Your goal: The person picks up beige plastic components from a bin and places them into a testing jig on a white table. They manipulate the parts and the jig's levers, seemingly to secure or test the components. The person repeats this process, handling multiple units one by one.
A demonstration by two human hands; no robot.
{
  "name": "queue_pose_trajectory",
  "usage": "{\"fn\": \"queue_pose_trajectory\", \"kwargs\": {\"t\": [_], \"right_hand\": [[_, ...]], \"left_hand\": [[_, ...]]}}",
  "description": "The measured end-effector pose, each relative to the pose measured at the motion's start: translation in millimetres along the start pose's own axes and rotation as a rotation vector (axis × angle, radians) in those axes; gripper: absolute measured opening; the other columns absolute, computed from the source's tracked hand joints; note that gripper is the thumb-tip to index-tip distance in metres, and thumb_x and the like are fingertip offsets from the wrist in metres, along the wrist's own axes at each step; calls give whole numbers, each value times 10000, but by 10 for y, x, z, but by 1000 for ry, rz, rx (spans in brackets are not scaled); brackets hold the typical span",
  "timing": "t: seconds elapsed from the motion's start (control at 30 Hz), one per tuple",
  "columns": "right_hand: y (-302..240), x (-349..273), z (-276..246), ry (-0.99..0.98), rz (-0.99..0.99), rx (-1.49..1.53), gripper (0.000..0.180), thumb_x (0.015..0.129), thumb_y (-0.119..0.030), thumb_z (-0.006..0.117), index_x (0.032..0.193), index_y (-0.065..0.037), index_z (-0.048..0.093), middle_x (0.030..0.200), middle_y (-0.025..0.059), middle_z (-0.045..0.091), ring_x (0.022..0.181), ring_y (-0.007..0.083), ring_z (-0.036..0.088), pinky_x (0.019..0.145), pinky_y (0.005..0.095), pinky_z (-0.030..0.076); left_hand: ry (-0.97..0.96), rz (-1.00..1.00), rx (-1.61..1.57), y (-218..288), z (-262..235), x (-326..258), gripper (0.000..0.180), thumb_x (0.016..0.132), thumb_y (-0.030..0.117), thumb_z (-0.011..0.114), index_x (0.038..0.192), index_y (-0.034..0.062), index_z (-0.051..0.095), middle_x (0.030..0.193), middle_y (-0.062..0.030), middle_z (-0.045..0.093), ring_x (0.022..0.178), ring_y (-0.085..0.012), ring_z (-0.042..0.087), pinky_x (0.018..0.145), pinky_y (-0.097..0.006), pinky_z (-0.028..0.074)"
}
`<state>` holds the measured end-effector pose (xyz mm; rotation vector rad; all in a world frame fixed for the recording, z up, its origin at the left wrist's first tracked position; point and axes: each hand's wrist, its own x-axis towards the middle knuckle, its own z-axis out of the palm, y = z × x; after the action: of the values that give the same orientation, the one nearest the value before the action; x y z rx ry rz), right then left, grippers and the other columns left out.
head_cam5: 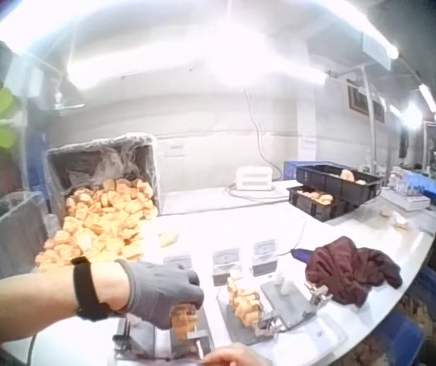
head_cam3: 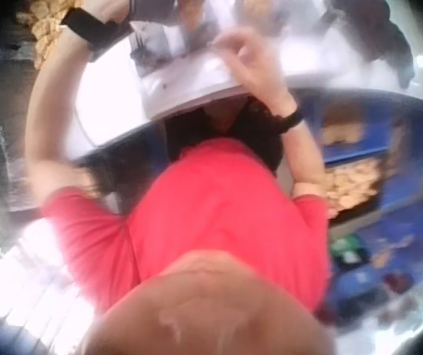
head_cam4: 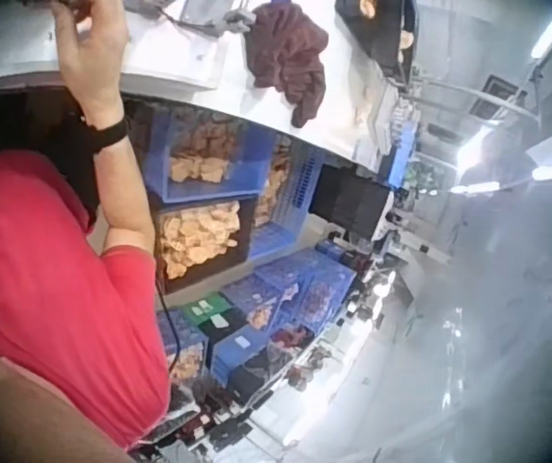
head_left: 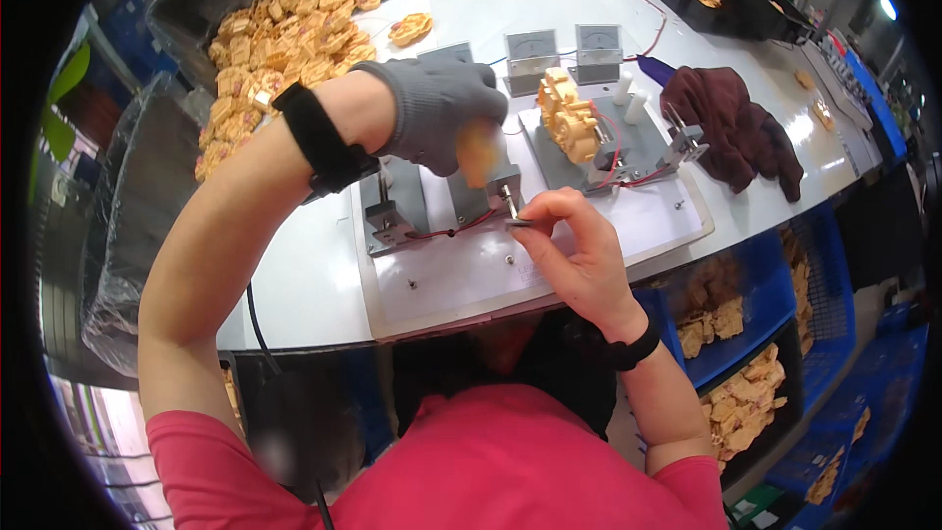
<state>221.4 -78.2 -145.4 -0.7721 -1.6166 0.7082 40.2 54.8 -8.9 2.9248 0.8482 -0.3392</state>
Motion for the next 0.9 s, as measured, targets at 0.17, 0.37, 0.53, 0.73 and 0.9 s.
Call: {"fn": "queue_pose_trajectory", "kwargs": {"t": [0.17,0.37,0.53,0.73,0.9], "right_hand": [[-100,18,-22,-12,80,78,172,884,29,664,1043,-6,608,973,66,638,869,150,604,786,275,480],[-51,9,-33,-80,87,92,175,896,-21,685,1054,-11,610,984,67,648,878,152,613,802,283,492],[25,4,-59,41,45,98,261,908,-111,692,1148,-40,620,1008,80,628,861,188,619,785,316,512],[-276,-73,145,73,-236,195,835,767,-156,842,1451,-60,371,1421,156,414,1355,339,390,1136,405,327],[-621,-475,-349,64,-208,155,643,808,-135,803,1359,-85,477,1232,128,610,1167,255,599,987,346,468]], "left_hand": [[22,43,6,-47,-23,-58,412,667,127,784,1045,95,622,1141,-120,565,1080,-324,567,894,-381,497],[78,41,-118,14,-179,-227,482,643,54,783,1090,102,608,1115,-116,553,1084,-310,546,927,-368,475],[299,182,-160,140,-577,-428,512,638,17,762,1107,47,558,1066,-101,562,1032,-275,570,917,-326,474],[297,-133,-774,898,-100,-1096,612,744,34,736,1298,12,475,1251,-119,539,1161,-234,540,1000,-355,436],[235,24,-1031,1350,364,-795,871,877,379,690,1532,40,226,1505,-132,342,1366,-275,383,1085,-408,349]]}}
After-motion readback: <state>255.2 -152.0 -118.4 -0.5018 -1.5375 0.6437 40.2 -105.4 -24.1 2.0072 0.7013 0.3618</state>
